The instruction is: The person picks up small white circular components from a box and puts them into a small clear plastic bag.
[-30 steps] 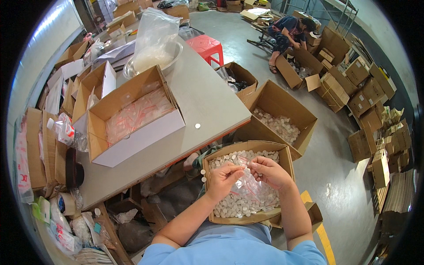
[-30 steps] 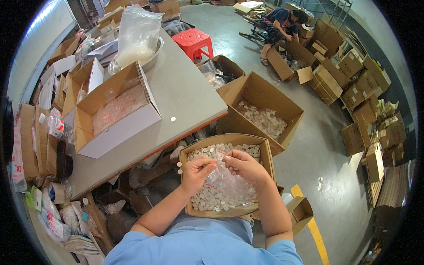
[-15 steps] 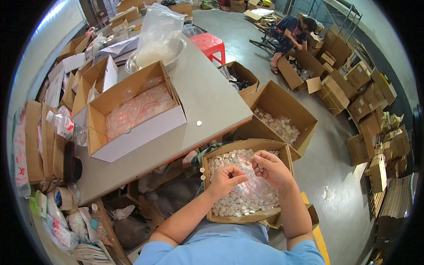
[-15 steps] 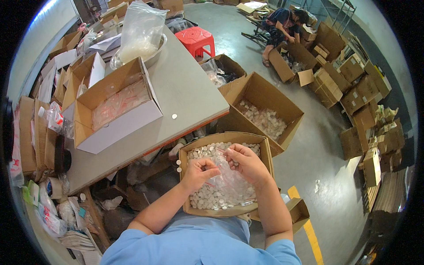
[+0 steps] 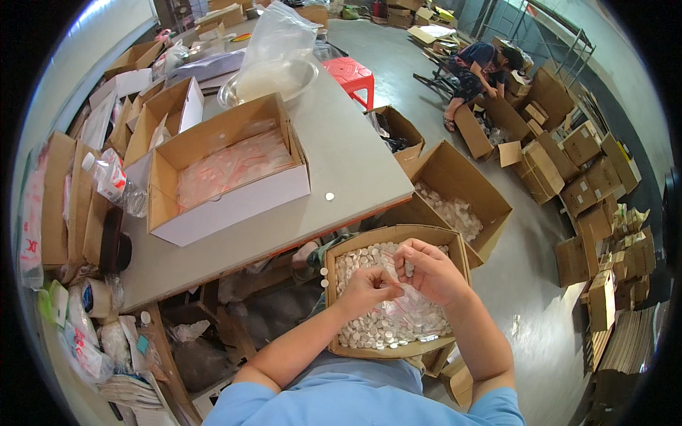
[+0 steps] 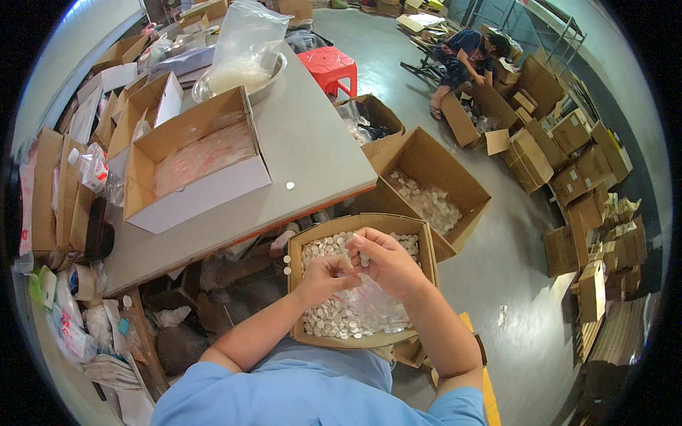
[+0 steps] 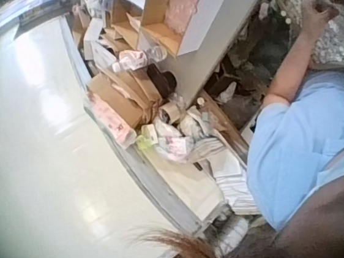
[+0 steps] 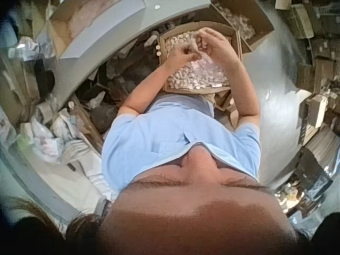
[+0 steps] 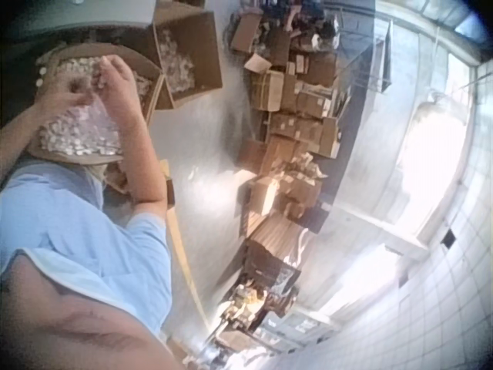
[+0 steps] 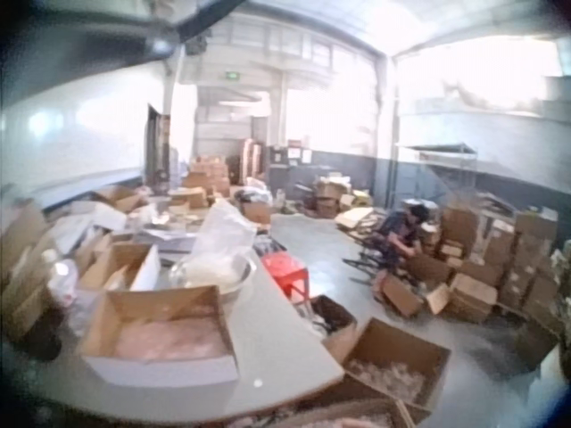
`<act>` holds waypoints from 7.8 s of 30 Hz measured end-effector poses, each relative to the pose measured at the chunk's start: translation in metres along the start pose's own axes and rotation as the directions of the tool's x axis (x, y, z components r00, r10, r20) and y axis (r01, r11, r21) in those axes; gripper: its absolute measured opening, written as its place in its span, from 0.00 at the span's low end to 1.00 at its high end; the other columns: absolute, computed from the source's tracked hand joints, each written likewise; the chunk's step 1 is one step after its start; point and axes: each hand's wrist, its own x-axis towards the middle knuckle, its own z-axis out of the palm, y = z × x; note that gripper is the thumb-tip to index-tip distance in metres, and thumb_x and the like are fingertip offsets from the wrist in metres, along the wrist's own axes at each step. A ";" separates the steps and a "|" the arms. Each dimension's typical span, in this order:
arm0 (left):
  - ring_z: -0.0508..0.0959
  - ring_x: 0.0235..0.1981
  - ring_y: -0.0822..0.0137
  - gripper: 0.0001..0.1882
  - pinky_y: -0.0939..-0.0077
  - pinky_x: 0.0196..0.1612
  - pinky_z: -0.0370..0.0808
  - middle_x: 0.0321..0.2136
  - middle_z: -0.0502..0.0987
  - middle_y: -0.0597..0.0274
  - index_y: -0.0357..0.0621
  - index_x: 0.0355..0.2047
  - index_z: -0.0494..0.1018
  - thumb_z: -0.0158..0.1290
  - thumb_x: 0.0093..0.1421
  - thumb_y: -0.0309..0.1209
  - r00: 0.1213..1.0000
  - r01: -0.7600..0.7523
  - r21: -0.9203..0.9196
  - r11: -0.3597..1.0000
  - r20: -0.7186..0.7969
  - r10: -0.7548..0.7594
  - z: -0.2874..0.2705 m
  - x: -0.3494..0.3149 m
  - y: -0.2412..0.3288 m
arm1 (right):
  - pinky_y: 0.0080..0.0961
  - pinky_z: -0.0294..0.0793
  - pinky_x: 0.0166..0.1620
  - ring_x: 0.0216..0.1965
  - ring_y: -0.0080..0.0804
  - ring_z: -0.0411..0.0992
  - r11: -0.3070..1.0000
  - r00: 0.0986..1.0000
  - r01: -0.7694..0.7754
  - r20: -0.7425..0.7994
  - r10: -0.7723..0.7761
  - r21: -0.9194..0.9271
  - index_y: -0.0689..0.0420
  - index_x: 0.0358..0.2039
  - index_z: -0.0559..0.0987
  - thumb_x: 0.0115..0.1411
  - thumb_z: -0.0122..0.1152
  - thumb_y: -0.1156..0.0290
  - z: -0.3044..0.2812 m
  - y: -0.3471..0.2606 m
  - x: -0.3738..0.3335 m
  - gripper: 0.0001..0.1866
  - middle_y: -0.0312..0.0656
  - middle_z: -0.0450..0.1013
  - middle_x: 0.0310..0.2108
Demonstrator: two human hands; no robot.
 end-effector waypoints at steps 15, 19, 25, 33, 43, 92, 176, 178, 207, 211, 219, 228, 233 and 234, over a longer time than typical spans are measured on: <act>0.71 0.38 0.73 0.18 0.78 0.40 0.70 0.38 0.69 0.67 0.46 0.42 0.70 0.61 0.51 0.22 0.990 -0.103 -0.178 0.979 0.072 0.117 -0.002 0.010 -0.052 | 0.25 0.60 0.49 0.41 0.28 0.63 0.832 0.908 0.405 0.274 -0.317 -0.379 0.62 0.36 0.72 0.64 0.42 0.45 0.002 0.047 0.001 0.28 0.39 0.65 0.37; 0.72 0.31 0.74 0.11 0.80 0.36 0.71 0.30 0.71 0.68 0.40 0.34 0.70 0.60 0.52 0.25 0.993 0.114 -0.397 0.911 0.021 -0.115 0.008 0.008 -0.019 | 0.25 0.61 0.49 0.42 0.30 0.64 0.857 0.906 0.394 0.299 -0.301 -0.332 0.63 0.36 0.73 0.65 0.42 0.48 -0.007 0.049 -0.001 0.26 0.41 0.66 0.39; 0.71 0.29 0.78 0.18 0.84 0.32 0.70 0.28 0.70 0.71 0.39 0.33 0.71 0.58 0.56 0.43 0.988 0.056 -0.018 0.998 0.145 -0.053 -0.003 0.000 0.002 | 0.31 0.61 0.52 0.46 0.35 0.65 0.491 0.904 0.427 0.344 -0.255 -0.759 0.59 0.34 0.77 0.55 0.56 0.72 -0.003 0.009 -0.013 0.07 0.43 0.67 0.43; 0.72 0.35 0.74 0.32 0.81 0.39 0.70 0.33 0.73 0.66 0.37 0.44 0.68 0.54 0.56 0.56 0.978 -0.092 -0.245 0.965 0.158 0.133 -0.003 0.007 -0.021 | 0.25 0.71 0.41 0.40 0.35 0.71 0.183 0.837 0.478 0.382 -0.393 -0.859 0.59 0.29 0.78 0.46 0.65 0.81 -0.009 0.024 -0.008 0.08 0.43 0.71 0.40; 0.74 0.31 0.68 0.07 0.76 0.37 0.70 0.28 0.74 0.58 0.35 0.32 0.73 0.52 0.59 0.27 0.905 -0.383 0.324 0.865 -0.053 0.421 -0.004 0.007 -0.007 | 0.23 0.71 0.29 0.24 0.29 0.71 0.476 0.941 0.206 0.039 -0.337 -0.855 0.62 0.25 0.76 0.49 0.66 0.77 -0.024 0.023 -0.010 0.06 0.40 0.73 0.24; 0.73 0.19 0.67 0.05 0.75 0.22 0.68 0.20 0.75 0.56 0.37 0.29 0.77 0.57 0.55 0.27 0.944 -0.291 0.555 0.779 0.032 0.329 0.009 -0.007 -0.002 | 0.24 0.70 0.33 0.29 0.30 0.73 0.366 0.865 -0.150 -0.301 -0.402 -0.919 0.59 0.45 0.76 0.60 0.51 0.71 -0.091 0.029 0.002 0.13 0.43 0.75 0.28; 0.66 0.25 0.80 0.16 0.85 0.29 0.63 0.23 0.69 0.72 0.45 0.27 0.67 0.58 0.57 0.41 0.989 0.024 -0.253 0.967 0.145 0.013 -0.006 0.006 -0.014 | 0.33 0.72 0.40 0.39 0.45 0.72 0.106 0.944 0.200 0.163 -0.287 -0.974 0.60 0.33 0.77 0.50 0.58 0.79 -0.049 0.039 0.003 0.08 0.48 0.72 0.36; 0.67 0.26 0.79 0.16 0.85 0.31 0.64 0.24 0.70 0.70 0.45 0.27 0.66 0.56 0.59 0.43 0.983 -0.013 -0.384 0.923 0.162 0.082 -0.007 0.009 -0.007 | 0.35 0.72 0.39 0.38 0.46 0.71 0.040 0.929 0.260 0.238 -0.283 -0.965 0.60 0.31 0.76 0.48 0.59 0.78 -0.053 0.050 0.004 0.08 0.47 0.72 0.35; 0.65 0.27 0.81 0.22 0.86 0.28 0.63 0.27 0.68 0.72 0.40 0.35 0.70 0.55 0.59 0.49 0.991 -0.084 -0.139 0.987 0.092 0.097 -0.001 0.009 -0.019 | 0.26 0.71 0.38 0.37 0.33 0.71 0.346 0.876 0.408 0.255 -0.409 -0.845 0.58 0.30 0.80 0.47 0.66 0.78 -0.024 0.028 -0.009 0.07 0.43 0.72 0.38; 0.69 0.32 0.81 0.17 0.86 0.35 0.67 0.32 0.72 0.69 0.39 0.38 0.71 0.53 0.62 0.42 0.991 -0.123 0.062 0.990 -0.052 0.127 -0.003 0.008 -0.011 | 0.18 0.67 0.27 0.23 0.17 0.67 0.612 0.966 0.156 -0.011 -0.259 -0.776 0.61 0.26 0.78 0.51 0.66 0.76 -0.039 0.026 -0.010 0.04 0.33 0.72 0.22; 0.66 0.22 0.81 0.09 0.84 0.25 0.65 0.21 0.71 0.69 0.37 0.30 0.73 0.51 0.60 0.31 0.978 -0.143 0.282 0.949 -0.104 0.179 -0.001 0.007 -0.012 | 0.17 0.65 0.27 0.24 0.14 0.63 0.702 0.992 0.050 -0.044 -0.116 -0.710 0.63 0.28 0.77 0.54 0.63 0.74 -0.042 0.031 -0.008 0.05 0.29 0.68 0.21; 0.73 0.24 0.69 0.08 0.76 0.28 0.70 0.26 0.75 0.60 0.38 0.29 0.73 0.52 0.59 0.31 0.937 -0.233 0.457 0.859 -0.129 0.324 0.010 0.005 -0.003 | 0.14 0.60 0.25 0.23 0.14 0.61 0.692 0.906 0.119 -0.208 -0.370 -0.712 0.60 0.28 0.77 0.56 0.60 0.75 -0.058 0.025 -0.006 0.03 0.29 0.68 0.20; 0.71 0.48 0.59 0.11 0.61 0.48 0.67 0.43 0.73 0.62 0.45 0.36 0.74 0.54 0.51 0.30 0.769 -0.634 0.701 0.326 0.528 0.360 0.019 0.001 -0.009 | 0.13 0.74 0.31 0.28 0.21 0.72 0.784 0.545 0.602 -0.640 -0.541 -0.151 0.60 0.40 0.72 0.64 0.52 0.71 -0.097 -0.010 -0.002 0.08 0.36 0.72 0.28; 0.69 0.51 0.59 0.12 0.58 0.50 0.65 0.45 0.72 0.63 0.46 0.37 0.75 0.54 0.50 0.29 0.759 -0.648 0.727 0.228 0.588 0.280 0.026 -0.006 -0.010 | 0.14 0.75 0.33 0.31 0.23 0.73 0.790 0.529 0.605 -0.694 -0.488 -0.095 0.61 0.41 0.72 0.64 0.52 0.71 -0.096 -0.015 -0.002 0.08 0.37 0.73 0.30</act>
